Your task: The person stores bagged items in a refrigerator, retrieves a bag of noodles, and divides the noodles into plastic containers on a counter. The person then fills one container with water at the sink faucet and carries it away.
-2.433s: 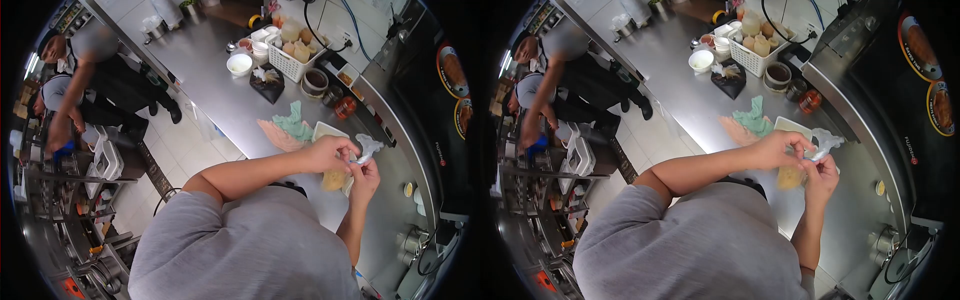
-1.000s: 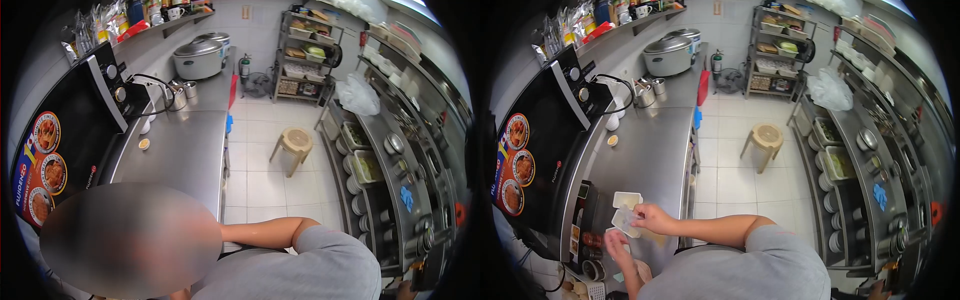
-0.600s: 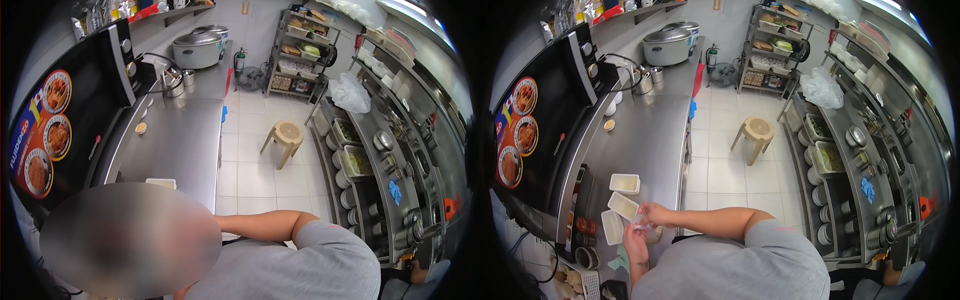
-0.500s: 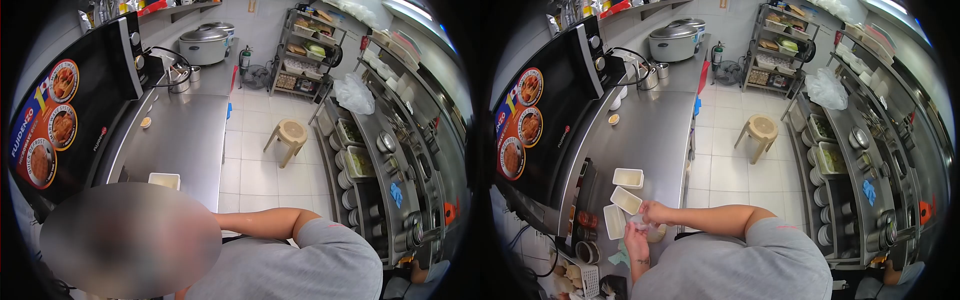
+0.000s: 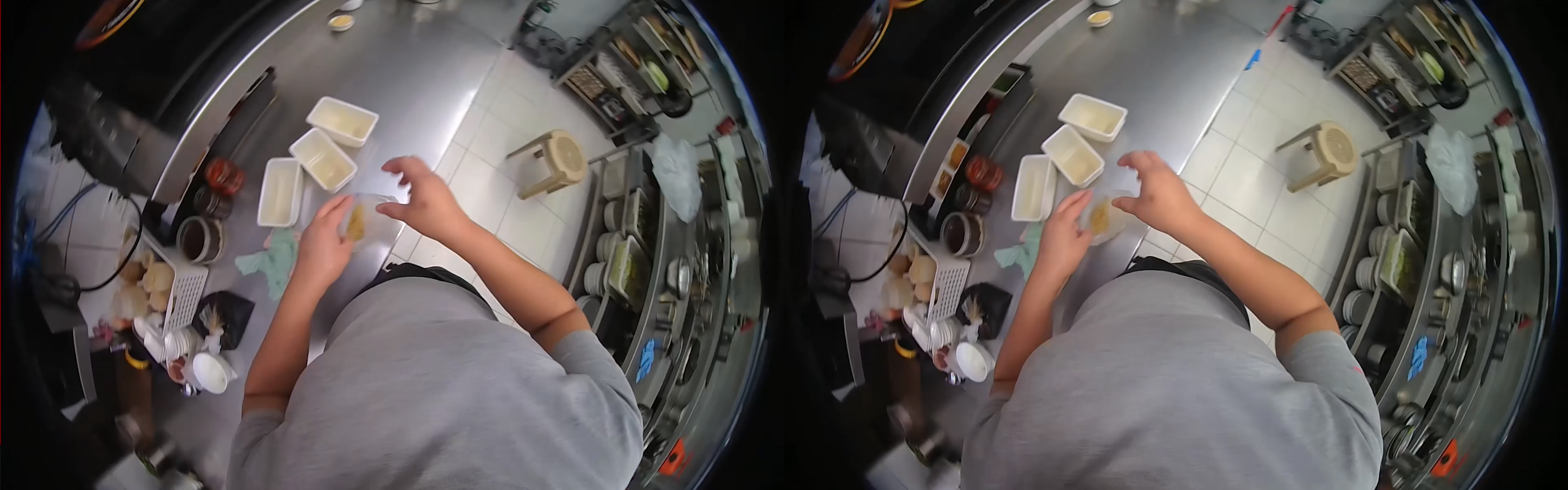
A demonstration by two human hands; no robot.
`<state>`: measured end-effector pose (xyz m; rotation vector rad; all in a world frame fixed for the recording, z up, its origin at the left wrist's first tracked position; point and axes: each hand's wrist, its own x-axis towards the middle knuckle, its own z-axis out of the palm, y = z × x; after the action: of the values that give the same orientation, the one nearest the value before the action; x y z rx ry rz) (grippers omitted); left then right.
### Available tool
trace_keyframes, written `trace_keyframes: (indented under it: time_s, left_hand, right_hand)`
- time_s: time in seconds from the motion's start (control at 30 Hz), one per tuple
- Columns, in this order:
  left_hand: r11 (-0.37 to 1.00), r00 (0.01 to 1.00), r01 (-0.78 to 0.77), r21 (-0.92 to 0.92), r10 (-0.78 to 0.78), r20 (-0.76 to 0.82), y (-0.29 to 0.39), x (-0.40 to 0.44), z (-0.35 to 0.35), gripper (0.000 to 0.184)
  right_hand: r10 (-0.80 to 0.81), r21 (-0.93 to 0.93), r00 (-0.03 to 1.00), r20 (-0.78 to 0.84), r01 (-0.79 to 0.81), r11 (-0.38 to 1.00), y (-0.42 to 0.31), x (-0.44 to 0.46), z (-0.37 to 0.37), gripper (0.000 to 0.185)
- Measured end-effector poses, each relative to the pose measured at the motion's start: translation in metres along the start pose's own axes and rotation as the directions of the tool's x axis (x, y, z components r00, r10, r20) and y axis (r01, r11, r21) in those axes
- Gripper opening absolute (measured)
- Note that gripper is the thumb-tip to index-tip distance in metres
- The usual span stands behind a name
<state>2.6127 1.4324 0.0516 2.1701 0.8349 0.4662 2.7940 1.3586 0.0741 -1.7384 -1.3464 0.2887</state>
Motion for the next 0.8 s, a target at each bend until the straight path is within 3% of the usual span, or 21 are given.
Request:
trace_keyframes:
  time_s: [0.1,0.2,0.23,0.33,0.37,0.47,0.57,0.63,0.67,0.7,0.77,0.8]
  left_hand:
    - [0.964,0.993,0.115,-0.239,-0.109,0.038,0.005,-0.002,-0.001,0.057]
    - [0.863,0.986,0.146,-0.484,-0.168,-0.001,-0.005,-0.005,0.009,0.056]
    - [0.885,0.994,0.090,-0.457,-0.111,-0.019,-0.007,-0.005,0.012,0.058]
    - [0.925,0.998,-0.025,-0.380,0.004,-0.057,-0.013,-0.008,0.021,0.061]
    - [0.932,0.998,-0.026,-0.361,0.001,-0.068,-0.016,-0.011,0.023,0.061]
    - [0.933,0.998,-0.032,-0.359,0.013,-0.054,-0.029,-0.017,0.024,0.060]
    - [0.885,0.993,0.020,-0.466,-0.071,-0.091,-0.042,-0.029,0.024,0.057]
    - [0.817,0.964,0.053,-0.573,-0.193,-0.185,-0.066,-0.034,0.032,0.054]
    - [0.774,0.931,0.067,-0.630,-0.276,-0.240,-0.096,-0.037,0.047,0.053]
    - [0.728,0.887,0.073,-0.682,-0.359,-0.289,-0.104,-0.040,0.048,0.055]
    - [0.288,0.862,0.204,-0.936,-0.506,0.032,-0.100,-0.047,0.047,0.053]
    - [0.032,0.840,0.255,-0.966,-0.502,0.205,-0.089,-0.047,0.042,0.053]
  right_hand:
    - [-0.230,0.174,0.969,0.087,0.212,0.962,-0.035,-0.004,-0.005,0.016]
    - [-0.060,0.039,0.881,0.469,0.047,0.998,-0.002,-0.008,0.038,0.016]
    - [0.031,-0.039,0.839,0.544,-0.011,0.999,0.010,-0.009,0.055,0.010]
    - [-0.039,-0.169,0.651,0.758,0.254,0.952,0.043,-0.007,0.100,0.011]
    - [-0.026,-0.248,0.644,0.765,0.331,0.910,0.057,-0.009,0.113,0.012]
    - [-0.145,-0.221,0.677,0.721,0.424,0.878,0.070,-0.013,0.127,0.011]
    - [0.028,-0.323,0.586,0.810,0.406,0.855,0.048,-0.010,0.117,0.014]
    - [0.223,-0.415,0.530,0.818,0.277,0.867,-0.006,0.013,0.091,0.017]
    - [0.314,-0.461,0.487,0.815,0.218,0.860,-0.031,0.022,0.082,0.018]
    - [0.260,-0.463,0.541,0.800,0.282,0.840,-0.044,0.025,0.075,0.024]
    - [0.344,-0.421,0.536,0.771,0.023,0.907,-0.039,0.025,0.071,0.038]
    - [0.357,-0.409,0.495,0.792,-0.004,0.913,-0.042,0.029,0.071,0.041]
